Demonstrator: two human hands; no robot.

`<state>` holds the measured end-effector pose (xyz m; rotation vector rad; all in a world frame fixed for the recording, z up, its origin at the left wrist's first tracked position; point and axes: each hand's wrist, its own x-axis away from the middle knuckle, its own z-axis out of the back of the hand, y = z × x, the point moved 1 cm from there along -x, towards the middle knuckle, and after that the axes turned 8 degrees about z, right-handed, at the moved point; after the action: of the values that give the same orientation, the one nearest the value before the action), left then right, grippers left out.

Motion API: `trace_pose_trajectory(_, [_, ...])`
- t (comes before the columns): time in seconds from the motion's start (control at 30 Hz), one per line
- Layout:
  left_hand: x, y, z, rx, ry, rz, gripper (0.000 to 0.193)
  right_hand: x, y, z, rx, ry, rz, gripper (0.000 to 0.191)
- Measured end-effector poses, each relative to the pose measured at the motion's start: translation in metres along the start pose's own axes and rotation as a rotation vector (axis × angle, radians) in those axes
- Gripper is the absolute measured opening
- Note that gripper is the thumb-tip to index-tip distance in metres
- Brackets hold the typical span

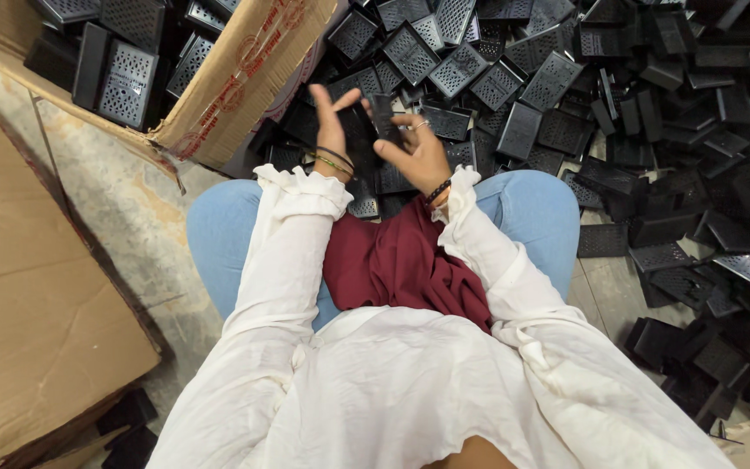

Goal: The person sits on the floor and repeatedly picks up small black plastic parts from a large pile. They turn each part over in their hands to inspect it, then place it into a cardboard box to their left. The process is repetitive and continues throughout the clip.

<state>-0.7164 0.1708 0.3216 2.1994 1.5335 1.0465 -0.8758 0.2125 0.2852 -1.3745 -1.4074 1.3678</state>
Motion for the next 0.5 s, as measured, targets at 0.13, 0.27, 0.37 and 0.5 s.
trace_pose_trajectory(0.13, [0.004,0.007,0.002,0.008,0.081,-0.008,0.096,0.010,-0.005,-0.012,0.166,-0.056,0.042,0.059])
trace_pose_trajectory(0.27, [-0.004,-0.003,0.006,-0.046,0.004,-0.031,0.096,0.013,-0.004,-0.020,0.075,-0.064,0.062,0.059])
trace_pose_trajectory(0.37, [-0.007,-0.011,0.009,-0.088,-0.027,-0.055,0.093,0.013,-0.001,-0.021,0.055,-0.040,0.090,0.061])
trace_pose_trajectory(0.5, [-0.005,-0.021,0.007,-0.255,-0.159,-0.270,0.058,0.012,0.003,-0.019,0.078,-0.017,0.102,0.067])
